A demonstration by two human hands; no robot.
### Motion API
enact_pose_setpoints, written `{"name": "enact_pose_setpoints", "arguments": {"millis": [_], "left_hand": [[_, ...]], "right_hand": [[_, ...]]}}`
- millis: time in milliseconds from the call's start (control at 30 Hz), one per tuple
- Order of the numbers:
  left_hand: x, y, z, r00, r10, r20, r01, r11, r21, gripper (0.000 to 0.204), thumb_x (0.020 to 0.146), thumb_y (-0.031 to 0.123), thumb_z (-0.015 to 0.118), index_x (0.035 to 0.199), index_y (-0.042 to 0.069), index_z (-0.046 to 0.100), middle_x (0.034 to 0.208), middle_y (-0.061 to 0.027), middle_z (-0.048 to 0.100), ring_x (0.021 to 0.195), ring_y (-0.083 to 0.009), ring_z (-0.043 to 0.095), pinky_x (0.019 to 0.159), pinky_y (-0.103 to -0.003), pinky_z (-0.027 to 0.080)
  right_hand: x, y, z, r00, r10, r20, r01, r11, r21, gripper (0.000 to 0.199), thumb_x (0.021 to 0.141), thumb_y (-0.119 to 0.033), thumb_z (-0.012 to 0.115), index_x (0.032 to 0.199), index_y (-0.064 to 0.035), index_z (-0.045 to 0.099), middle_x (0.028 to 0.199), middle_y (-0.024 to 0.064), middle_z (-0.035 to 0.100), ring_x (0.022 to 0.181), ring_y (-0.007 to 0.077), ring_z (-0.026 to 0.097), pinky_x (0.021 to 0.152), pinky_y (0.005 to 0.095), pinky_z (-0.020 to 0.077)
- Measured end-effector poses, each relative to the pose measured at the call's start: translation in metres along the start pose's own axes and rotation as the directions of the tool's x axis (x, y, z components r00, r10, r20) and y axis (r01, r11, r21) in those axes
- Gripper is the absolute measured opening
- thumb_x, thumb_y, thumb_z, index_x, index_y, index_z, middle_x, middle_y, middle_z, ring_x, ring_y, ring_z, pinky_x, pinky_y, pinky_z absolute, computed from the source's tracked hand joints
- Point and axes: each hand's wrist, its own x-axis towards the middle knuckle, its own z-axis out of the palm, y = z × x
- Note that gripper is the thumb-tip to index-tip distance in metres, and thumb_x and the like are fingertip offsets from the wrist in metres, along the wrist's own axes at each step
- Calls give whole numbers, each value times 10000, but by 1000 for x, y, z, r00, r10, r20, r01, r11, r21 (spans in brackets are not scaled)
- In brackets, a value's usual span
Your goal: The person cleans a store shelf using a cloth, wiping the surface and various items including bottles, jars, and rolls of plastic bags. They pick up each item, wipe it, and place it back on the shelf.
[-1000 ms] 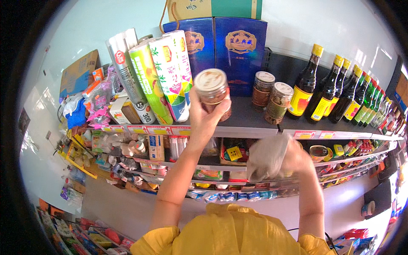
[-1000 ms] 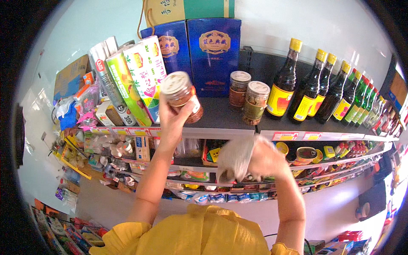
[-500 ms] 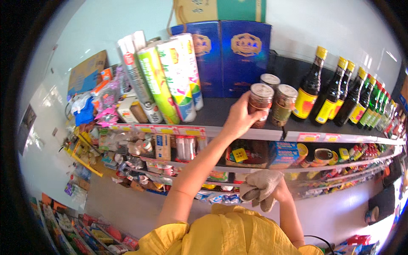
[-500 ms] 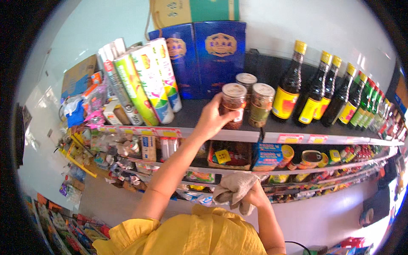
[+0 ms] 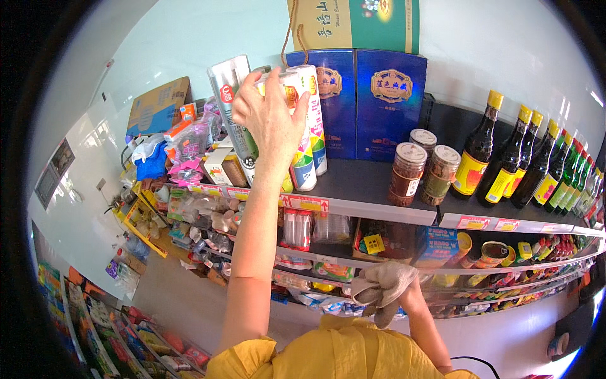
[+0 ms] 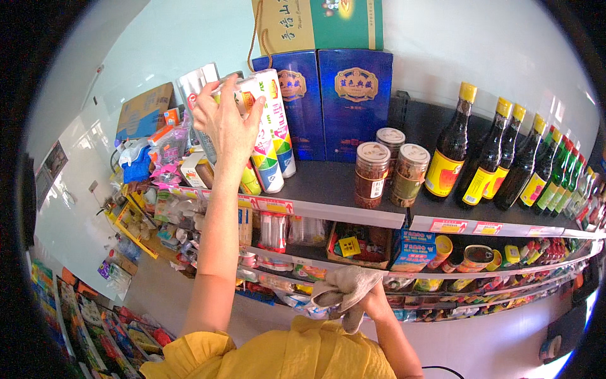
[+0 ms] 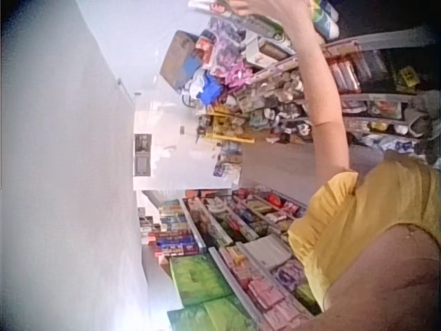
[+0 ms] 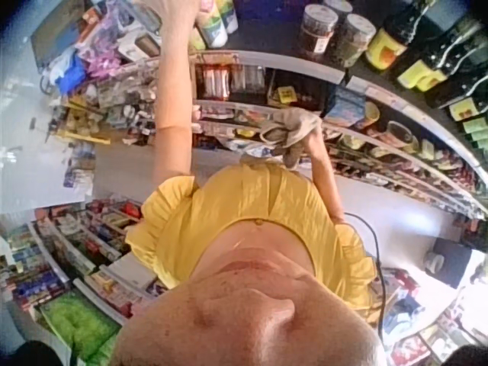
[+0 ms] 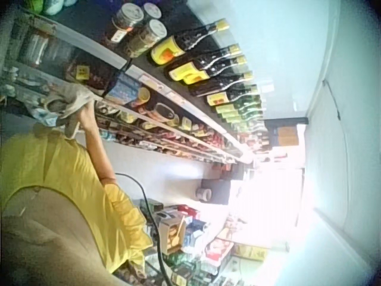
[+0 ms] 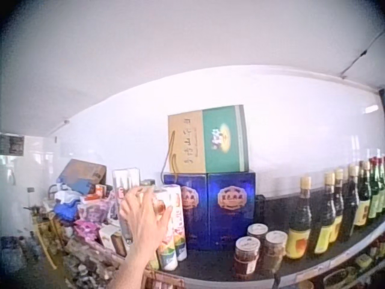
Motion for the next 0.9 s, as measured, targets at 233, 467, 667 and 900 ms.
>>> {"name": "enact_pose_setpoints", "arguments": {"millis": [233, 467, 667, 900], "left_hand": [[-7, 6, -7, 999, 10, 49, -3, 990, -138, 558, 644, 258, 749, 1122, 126, 494, 1140, -161, 377, 1064, -323, 351, 886, -452, 268], [-39, 20, -4, 930, -264, 258, 362, 524, -771, 837, 638, 78, 751, 1292, 36, 230, 1164, -201, 436, 1030, -280, 512, 823, -370, 449], [-72, 20, -1, 946, -175, 275, 320, 654, -685, 513, 629, 168, 782, 1011, -10, 487, 875, -120, 619, 786, -187, 609, 722, -312, 474], [-64, 58, -60, 956, 148, 252, 97, 652, -752, 516, 560, 82, 762, 1010, 10, 519, 886, -135, 581, 790, -273, 590, 696, -339, 474]], "right_hand": [[4, -5, 5, 1000, -20, 24, 20, 1000, 1, 216, 690, -14, 621, 901, 15, 585, 904, 66, 593, 832, 153, 545, 747, 311, 458], [9, -32, 15, 999, -4, -53, 9, 995, 101, 223, 791, -113, 529, 936, 45, 589, 909, 108, 612, 803, 173, 576, 718, 311, 484], [14, -57, 29, 954, -106, -281, 148, 980, 131, 198, 814, -74, 527, 977, 31, 569, 946, 98, 609, 798, 152, 580, 693, 287, 503], [42, -149, 49, 352, -902, -251, 187, 331, -925, 258, 727, -119, 622, 952, -10, 556, 865, 77, 607, 808, 191, 571, 738, 268, 446]]}}
